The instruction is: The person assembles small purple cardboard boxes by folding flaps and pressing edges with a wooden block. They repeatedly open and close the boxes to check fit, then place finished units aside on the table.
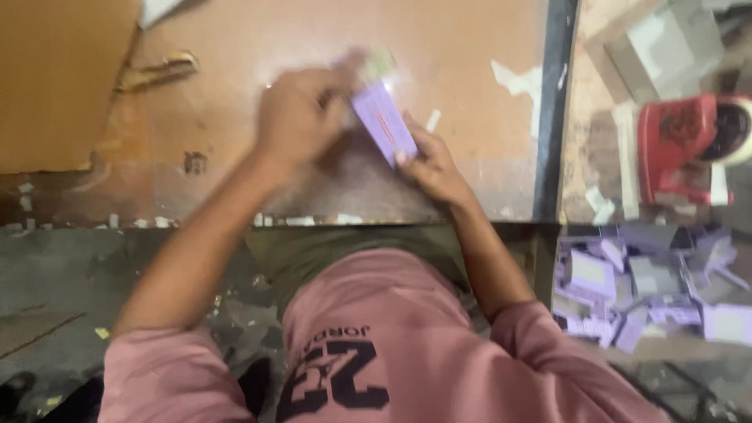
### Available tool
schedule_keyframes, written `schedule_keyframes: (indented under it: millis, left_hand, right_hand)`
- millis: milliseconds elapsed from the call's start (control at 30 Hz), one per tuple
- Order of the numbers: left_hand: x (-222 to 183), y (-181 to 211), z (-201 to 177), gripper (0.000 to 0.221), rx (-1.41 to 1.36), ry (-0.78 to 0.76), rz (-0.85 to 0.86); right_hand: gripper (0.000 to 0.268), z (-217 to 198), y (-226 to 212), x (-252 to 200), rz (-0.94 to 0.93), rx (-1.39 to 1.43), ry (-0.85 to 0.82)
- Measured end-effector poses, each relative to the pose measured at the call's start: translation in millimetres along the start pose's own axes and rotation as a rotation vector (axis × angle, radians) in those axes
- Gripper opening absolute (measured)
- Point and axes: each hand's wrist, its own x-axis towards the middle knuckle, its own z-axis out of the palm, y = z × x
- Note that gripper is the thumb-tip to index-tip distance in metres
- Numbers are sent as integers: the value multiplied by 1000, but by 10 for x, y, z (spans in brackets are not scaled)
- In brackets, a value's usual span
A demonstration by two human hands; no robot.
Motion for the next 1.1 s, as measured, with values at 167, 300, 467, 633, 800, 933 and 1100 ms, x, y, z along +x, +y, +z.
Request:
schedule_keyframes:
  millis: [167, 300, 467, 633, 800, 933, 1100]
  left_hand:
    - [-128, 316, 82, 39, 59, -156, -13]
    - [-290, 567, 160, 38, 24, -185, 23]
    - [-115, 441, 216, 44, 372, -143, 78]
    - [303, 101, 68, 36, 372, 2, 28]
    - [301, 289, 80, 39, 360, -68, 81]
    - [218, 365, 51, 33, 213, -219, 144]
    - [160, 87, -108, 29, 28, -85, 127]
  right_hand:
    - [33, 103, 20, -1, 37, -101, -10]
    - [31, 181, 119, -116, 163, 212, 123]
    - [37, 317, 213, -160, 13, 243, 195]
    - [39, 334, 276, -157, 33, 242, 269]
    - [46, 394, 320, -206, 10, 330, 322]
    - [47, 398, 324, -129, 44, 555, 380]
    - [52, 15, 223, -21, 113, 952, 435]
